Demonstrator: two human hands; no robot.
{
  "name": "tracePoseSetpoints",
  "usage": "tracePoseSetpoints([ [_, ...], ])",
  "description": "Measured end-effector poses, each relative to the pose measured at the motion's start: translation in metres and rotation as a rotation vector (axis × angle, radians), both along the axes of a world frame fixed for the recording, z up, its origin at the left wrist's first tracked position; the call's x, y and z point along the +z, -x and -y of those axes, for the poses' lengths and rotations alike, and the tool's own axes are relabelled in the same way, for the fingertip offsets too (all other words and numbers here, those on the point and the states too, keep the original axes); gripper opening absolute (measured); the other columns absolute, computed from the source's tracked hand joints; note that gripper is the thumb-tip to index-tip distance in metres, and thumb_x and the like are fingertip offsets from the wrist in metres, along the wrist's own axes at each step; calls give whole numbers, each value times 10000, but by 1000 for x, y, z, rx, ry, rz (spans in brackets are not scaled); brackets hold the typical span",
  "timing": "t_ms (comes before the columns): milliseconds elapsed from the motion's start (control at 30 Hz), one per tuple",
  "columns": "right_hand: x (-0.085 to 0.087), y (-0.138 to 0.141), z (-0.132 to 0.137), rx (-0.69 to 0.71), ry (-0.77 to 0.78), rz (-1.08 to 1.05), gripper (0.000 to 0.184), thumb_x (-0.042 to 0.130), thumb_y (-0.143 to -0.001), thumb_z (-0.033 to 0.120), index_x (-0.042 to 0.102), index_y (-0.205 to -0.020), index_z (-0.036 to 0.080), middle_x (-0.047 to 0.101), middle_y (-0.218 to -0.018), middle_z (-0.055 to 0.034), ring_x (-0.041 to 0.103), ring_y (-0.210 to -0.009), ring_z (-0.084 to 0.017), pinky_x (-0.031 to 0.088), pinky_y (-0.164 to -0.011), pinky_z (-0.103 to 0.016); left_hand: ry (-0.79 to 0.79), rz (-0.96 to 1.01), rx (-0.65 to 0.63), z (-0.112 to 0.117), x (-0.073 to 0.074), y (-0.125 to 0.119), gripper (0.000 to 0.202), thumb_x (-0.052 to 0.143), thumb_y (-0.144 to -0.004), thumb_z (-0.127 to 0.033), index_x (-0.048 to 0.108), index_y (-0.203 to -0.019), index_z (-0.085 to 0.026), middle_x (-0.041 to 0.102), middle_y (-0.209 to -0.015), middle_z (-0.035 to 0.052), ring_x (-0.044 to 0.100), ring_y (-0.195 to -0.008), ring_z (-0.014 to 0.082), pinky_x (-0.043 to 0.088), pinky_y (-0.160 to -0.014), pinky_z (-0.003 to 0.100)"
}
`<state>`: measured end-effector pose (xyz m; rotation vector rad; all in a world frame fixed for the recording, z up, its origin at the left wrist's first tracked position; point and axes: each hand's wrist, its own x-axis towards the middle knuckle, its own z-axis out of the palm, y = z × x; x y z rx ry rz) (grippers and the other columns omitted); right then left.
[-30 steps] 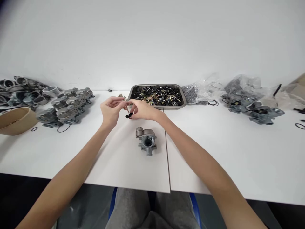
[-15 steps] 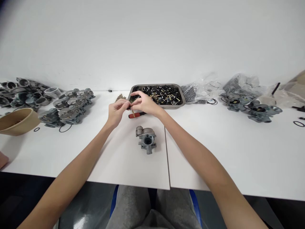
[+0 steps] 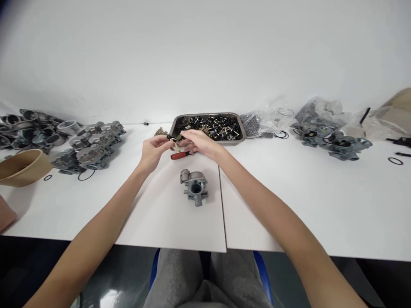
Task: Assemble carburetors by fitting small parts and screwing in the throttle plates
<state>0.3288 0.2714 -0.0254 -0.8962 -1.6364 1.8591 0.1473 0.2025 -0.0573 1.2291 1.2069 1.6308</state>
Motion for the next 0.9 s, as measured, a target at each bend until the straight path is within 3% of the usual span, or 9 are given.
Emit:
tracePoseSetpoints([
  [67,-9,-11,12,-42,-96,85,323,626,-919,468,645,-1054,176,735,-932,-74,635,-675,-116,476,-581,-228,11,42,-26,2,3,-1,394,891,-591,-353,715,-837,-101,726,-749,65,673,-638,130,579,-671,274],
  [133,-20,-22,27,4,-138,84,371,615,-913,506,680,-1020,157,739,-939,-89,655,-728,-128,484,-616,-230,6,95,-56,5,8,-5,391,903,-577,-337,720,-831,-103,733,-736,68,688,-657,137,587,-693,275],
  [267,-36,-37,58,126,-46,-14,474,637,-858,583,732,-982,135,740,-1028,-110,684,-888,-165,520,-787,-266,54,148,-84,19,23,-20,406,921,-537,-360,729,-796,-114,728,-720,59,678,-644,128,587,-662,254],
  [400,-39,-38,74,110,-39,-84,428,608,-875,555,722,-923,146,712,-921,-62,652,-845,-147,497,-819,-261,125,-36,-53,56,32,-33,341,903,-566,-350,741,-767,-126,718,-731,63,679,-647,136,592,-640,247],
  [467,-39,-36,77,111,-77,-89,403,570,-898,535,703,-869,155,683,-857,-41,618,-779,-131,480,-766,-245,136,-161,17,81,28,-34,268,876,-609,-342,746,-729,-140,713,-736,59,672,-633,131,584,-615,236],
  [633,-40,-34,81,62,-89,-78,428,516,-910,546,668,-830,153,655,-819,-41,576,-725,-126,455,-706,-238,283,-240,179,127,2,-32,234,833,-655,-361,733,-726,-161,699,-643,34,635,-497,141,531,-510,254],
  [733,-40,-34,84,10,-92,-72,425,515,-903,542,657,-833,148,649,-829,-43,571,-722,-124,446,-687,-234,366,-278,235,133,-5,-36,231,813,-671,-360,719,-715,-154,675,-556,28,634,-495,149,520,-559,260],
  [900,-38,-34,87,3,-145,-64,412,471,-928,504,650,-839,144,647,-849,-48,590,-772,-131,447,-740,-240,423,-314,241,127,2,-46,277,765,-707,-409,720,-766,-142,681,-560,26,638,-553,139,501,-705,273],
])
